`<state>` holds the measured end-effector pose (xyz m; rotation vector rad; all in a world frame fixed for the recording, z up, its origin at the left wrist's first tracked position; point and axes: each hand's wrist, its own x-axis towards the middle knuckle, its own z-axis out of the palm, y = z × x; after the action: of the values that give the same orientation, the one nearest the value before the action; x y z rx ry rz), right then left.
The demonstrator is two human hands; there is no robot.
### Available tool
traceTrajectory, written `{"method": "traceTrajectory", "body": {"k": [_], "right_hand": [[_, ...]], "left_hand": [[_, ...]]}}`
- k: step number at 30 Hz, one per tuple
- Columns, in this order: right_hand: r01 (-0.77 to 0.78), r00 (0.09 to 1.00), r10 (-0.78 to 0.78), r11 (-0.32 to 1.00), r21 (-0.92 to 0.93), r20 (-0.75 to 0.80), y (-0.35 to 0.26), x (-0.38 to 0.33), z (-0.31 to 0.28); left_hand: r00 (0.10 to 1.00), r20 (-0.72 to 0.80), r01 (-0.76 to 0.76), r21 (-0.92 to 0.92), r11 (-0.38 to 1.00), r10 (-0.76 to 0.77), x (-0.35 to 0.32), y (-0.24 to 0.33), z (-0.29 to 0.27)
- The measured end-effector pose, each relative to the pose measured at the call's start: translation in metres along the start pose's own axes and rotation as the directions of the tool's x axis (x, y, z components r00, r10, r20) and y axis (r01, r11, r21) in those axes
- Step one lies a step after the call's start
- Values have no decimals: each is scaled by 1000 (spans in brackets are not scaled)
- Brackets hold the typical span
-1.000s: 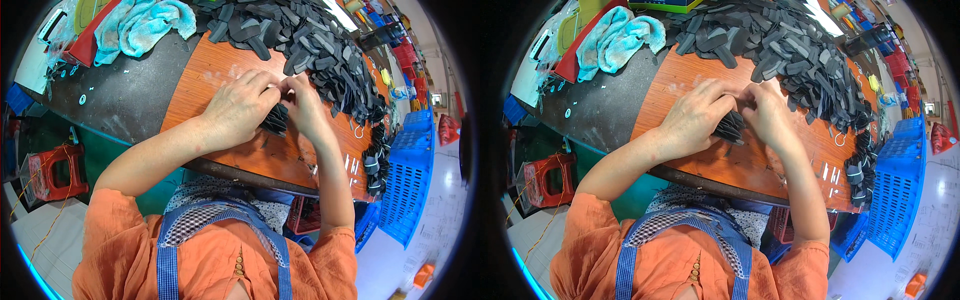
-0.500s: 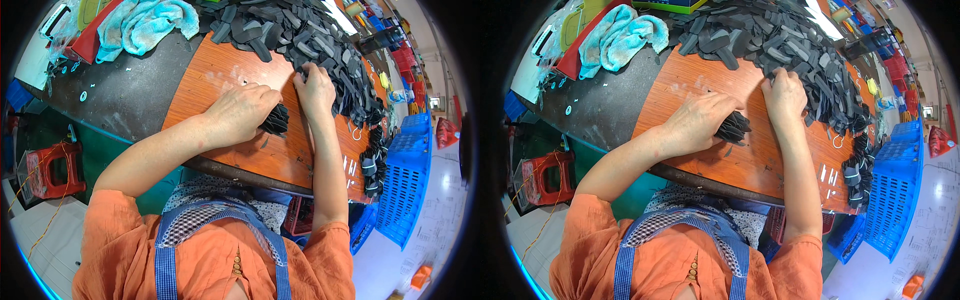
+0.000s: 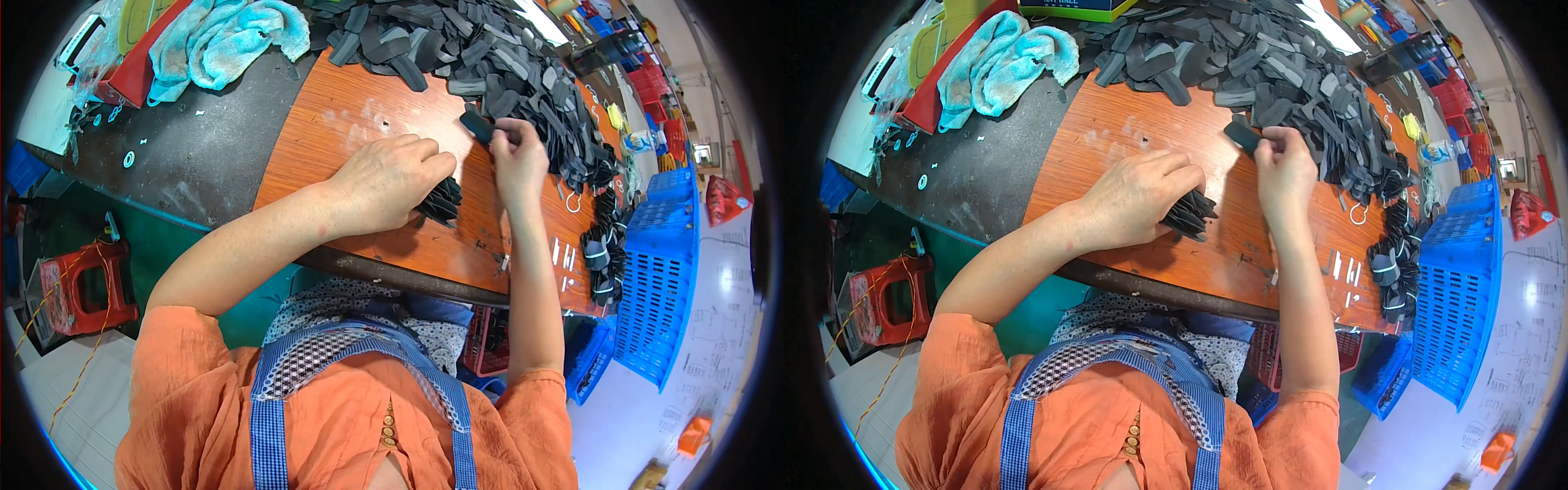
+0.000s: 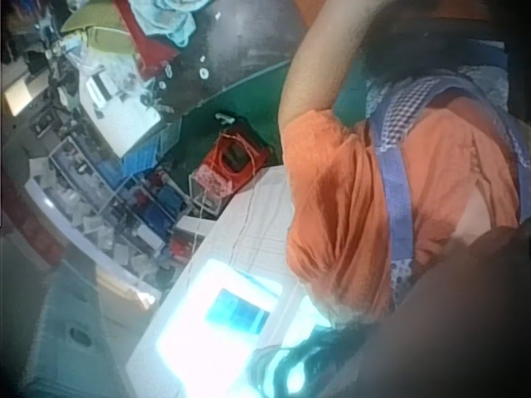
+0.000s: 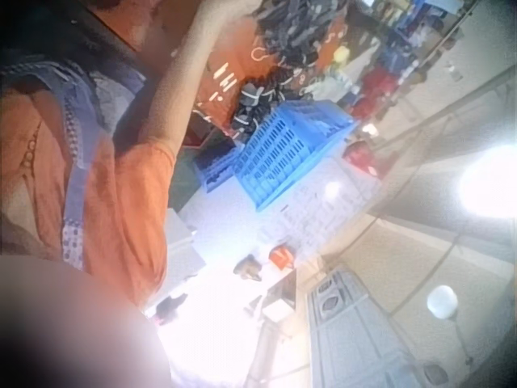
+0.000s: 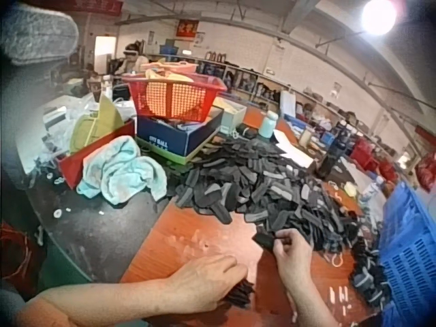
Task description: The worker is grouping several small black shoe components and bundling them together using white rubber bands.
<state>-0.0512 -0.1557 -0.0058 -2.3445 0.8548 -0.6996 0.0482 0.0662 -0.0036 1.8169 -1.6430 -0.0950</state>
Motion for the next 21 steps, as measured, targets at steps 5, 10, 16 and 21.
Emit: {"method": "traceTrajectory", "body": {"k": [5,10,16,21], "right_hand": [[120,982,-67,943,-310,176,-8,0,-4],[53,950,-4,987,-150,311,-23,-8,-7],[232,885,-209,973,-5,416,-53,-49,-28],[-173,936,-42,811,559,350,-37,-49,-40]], "left_hand": [[998,-48,-47,-10,999,46,-1,-2,7],[998,-53,-43,-29,999,41,1,-1,8],[976,-170,-144,-11,989,140,2,-5,0],[964,128,263,-559,787,-232,7,8,-10]]}}
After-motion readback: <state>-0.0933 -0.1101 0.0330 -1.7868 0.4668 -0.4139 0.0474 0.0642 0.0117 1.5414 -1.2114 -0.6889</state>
